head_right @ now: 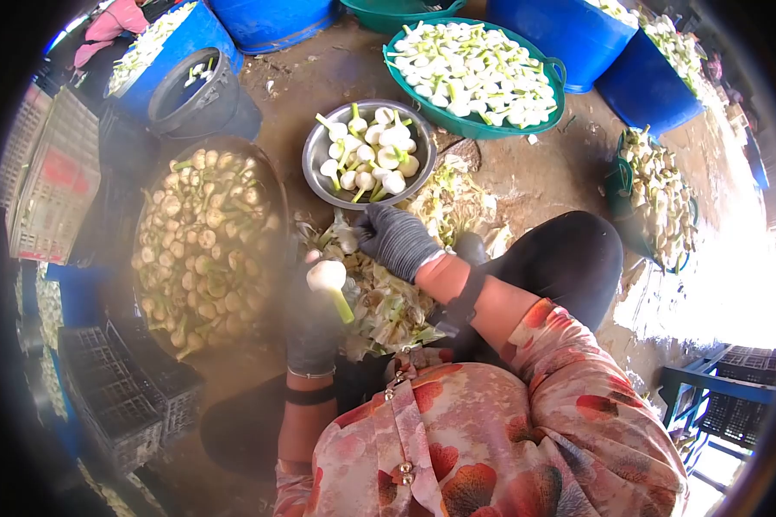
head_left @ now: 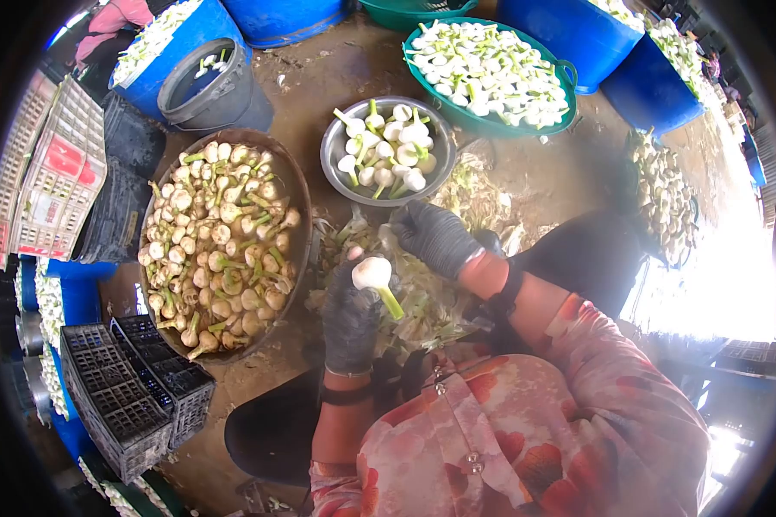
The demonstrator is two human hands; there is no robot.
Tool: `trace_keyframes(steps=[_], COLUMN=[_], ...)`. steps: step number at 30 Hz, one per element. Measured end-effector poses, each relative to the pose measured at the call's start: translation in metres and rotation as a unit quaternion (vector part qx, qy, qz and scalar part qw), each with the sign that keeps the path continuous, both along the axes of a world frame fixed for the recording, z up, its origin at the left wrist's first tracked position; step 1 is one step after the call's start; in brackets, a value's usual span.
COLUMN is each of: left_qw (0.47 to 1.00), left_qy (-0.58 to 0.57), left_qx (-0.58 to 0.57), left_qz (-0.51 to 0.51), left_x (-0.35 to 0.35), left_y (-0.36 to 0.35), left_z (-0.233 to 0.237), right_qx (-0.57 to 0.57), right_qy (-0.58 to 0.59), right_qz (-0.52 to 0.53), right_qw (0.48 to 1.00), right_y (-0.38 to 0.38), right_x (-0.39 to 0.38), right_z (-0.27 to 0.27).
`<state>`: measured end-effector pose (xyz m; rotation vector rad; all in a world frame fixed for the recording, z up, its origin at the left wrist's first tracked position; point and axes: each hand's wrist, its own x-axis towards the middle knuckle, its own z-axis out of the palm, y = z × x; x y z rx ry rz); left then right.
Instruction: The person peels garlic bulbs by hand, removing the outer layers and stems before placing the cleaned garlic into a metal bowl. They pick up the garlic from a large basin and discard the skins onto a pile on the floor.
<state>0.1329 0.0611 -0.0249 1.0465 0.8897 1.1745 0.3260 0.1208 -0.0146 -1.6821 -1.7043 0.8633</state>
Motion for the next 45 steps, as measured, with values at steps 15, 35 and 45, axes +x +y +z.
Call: trace_keyframes(steps=[15, 35, 45], left_qw=[0.873, 0.963, 0.957], left_qy=[0.43, 0.088, 0.126], left_qx=[0.224, -0.034, -0.055], left_qz=[0.048, 0.253, 0.256], left_x=[-0.017, -0.038, -0.071], left_y=[0.012, 0.018, 0.022], left_z=[-0.006, -0.017, -0.023], right_qx=[0.131, 0.271, -0.023], right_qy=[-0.202, -0.282, -0.387], right_qz=[0.24, 0.097, 0.396], right_qw=[0.94, 0.915, 0.832], right_y=[-0.008, 0.192, 0.177], right_x=[-0.025, -0.109, -0.235], right_z=[0.052, -0.041, -0.119])
